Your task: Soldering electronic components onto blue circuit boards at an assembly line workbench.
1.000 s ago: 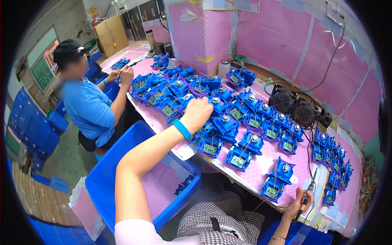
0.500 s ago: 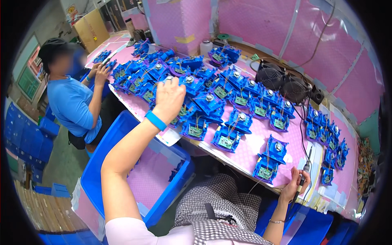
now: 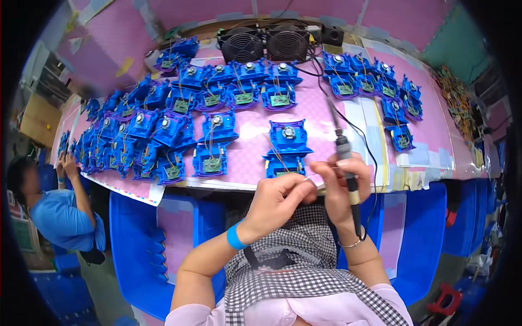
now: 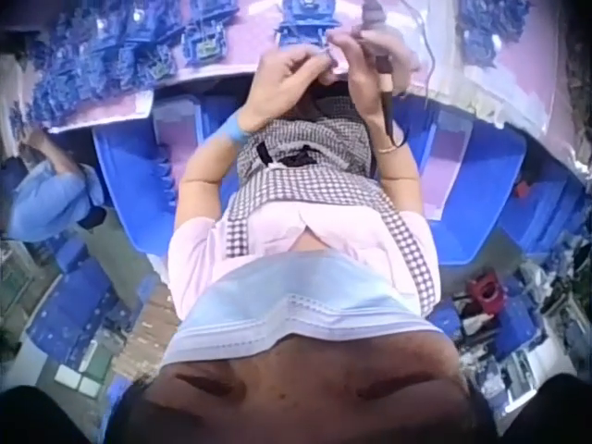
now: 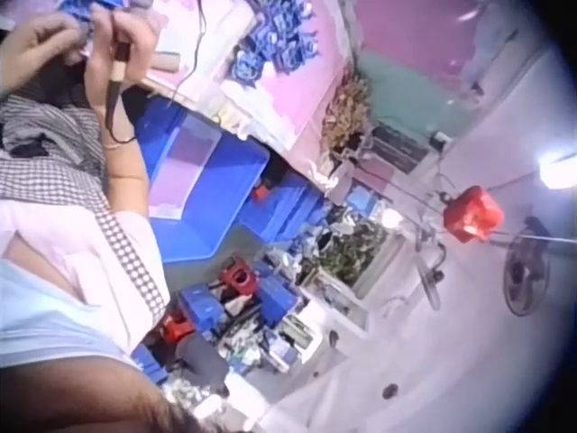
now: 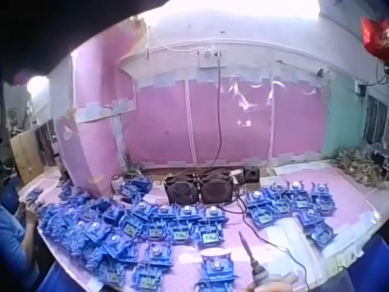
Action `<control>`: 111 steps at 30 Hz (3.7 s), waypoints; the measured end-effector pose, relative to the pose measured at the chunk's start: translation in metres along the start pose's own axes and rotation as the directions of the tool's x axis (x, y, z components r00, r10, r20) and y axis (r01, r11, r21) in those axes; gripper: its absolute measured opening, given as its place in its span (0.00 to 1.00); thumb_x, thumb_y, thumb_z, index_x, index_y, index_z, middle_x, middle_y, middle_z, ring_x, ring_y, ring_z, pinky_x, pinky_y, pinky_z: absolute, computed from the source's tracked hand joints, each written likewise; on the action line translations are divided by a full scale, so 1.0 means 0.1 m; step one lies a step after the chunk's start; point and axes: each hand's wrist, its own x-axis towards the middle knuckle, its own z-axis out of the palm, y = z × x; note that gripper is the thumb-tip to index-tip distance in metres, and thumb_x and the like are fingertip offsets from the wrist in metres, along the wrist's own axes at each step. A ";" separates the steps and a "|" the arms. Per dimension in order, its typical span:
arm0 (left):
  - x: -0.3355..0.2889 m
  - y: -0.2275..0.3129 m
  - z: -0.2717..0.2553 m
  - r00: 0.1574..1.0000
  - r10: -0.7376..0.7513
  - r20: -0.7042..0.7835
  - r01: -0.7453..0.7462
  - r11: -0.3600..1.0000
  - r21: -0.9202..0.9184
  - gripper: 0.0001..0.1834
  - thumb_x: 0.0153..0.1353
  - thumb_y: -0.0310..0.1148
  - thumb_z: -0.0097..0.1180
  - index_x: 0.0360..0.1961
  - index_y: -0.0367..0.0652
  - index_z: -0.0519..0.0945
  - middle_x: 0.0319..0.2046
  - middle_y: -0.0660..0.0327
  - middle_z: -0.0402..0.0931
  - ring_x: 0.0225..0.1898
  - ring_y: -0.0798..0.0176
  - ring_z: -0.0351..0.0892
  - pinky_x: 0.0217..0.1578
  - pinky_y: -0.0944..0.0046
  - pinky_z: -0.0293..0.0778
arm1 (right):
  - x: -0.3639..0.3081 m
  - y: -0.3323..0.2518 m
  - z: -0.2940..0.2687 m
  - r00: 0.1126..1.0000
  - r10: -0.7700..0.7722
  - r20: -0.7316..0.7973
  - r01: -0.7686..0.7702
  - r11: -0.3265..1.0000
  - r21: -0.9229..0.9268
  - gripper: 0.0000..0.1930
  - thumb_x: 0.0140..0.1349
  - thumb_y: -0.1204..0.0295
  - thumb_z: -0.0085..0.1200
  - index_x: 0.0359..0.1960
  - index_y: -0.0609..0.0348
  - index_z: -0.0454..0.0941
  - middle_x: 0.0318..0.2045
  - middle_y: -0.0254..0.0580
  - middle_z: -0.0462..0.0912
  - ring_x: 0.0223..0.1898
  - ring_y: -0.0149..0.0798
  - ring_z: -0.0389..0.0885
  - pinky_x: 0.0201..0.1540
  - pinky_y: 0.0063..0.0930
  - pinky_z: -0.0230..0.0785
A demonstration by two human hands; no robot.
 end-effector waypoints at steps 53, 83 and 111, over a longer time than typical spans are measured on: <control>0.55 -0.33 -0.13 0.897 0.319 -0.306 -0.016 0.715 0.699 0.04 0.52 0.22 0.62 0.31 0.37 0.82 0.25 0.57 0.76 0.24 0.58 0.76 0.26 0.61 0.71 | -0.01 0.34 -0.42 0.911 0.407 0.066 -0.405 0.914 -0.040 0.09 0.55 0.77 0.59 0.38 0.66 0.82 0.30 0.41 0.84 0.29 0.30 0.81 0.31 0.21 0.72; 0.67 -0.47 0.11 0.927 0.262 -0.267 -0.012 0.735 0.678 0.05 0.49 0.22 0.60 0.29 0.37 0.82 0.27 0.54 0.76 0.28 0.50 0.78 0.29 0.55 0.73 | 0.24 0.48 -0.44 0.927 0.341 0.157 -0.324 0.938 -0.124 0.07 0.57 0.77 0.57 0.35 0.66 0.84 0.28 0.38 0.84 0.27 0.26 0.78 0.31 0.19 0.68; 0.64 -0.63 -0.04 0.838 0.279 -0.468 0.051 0.816 0.576 0.08 0.51 0.32 0.65 0.31 0.39 0.86 0.20 0.59 0.80 0.20 0.70 0.73 0.23 0.67 0.67 | 0.21 0.50 -0.49 0.921 0.361 0.149 -0.357 0.933 -0.054 0.07 0.55 0.77 0.59 0.34 0.65 0.84 0.29 0.42 0.86 0.31 0.29 0.82 0.34 0.21 0.72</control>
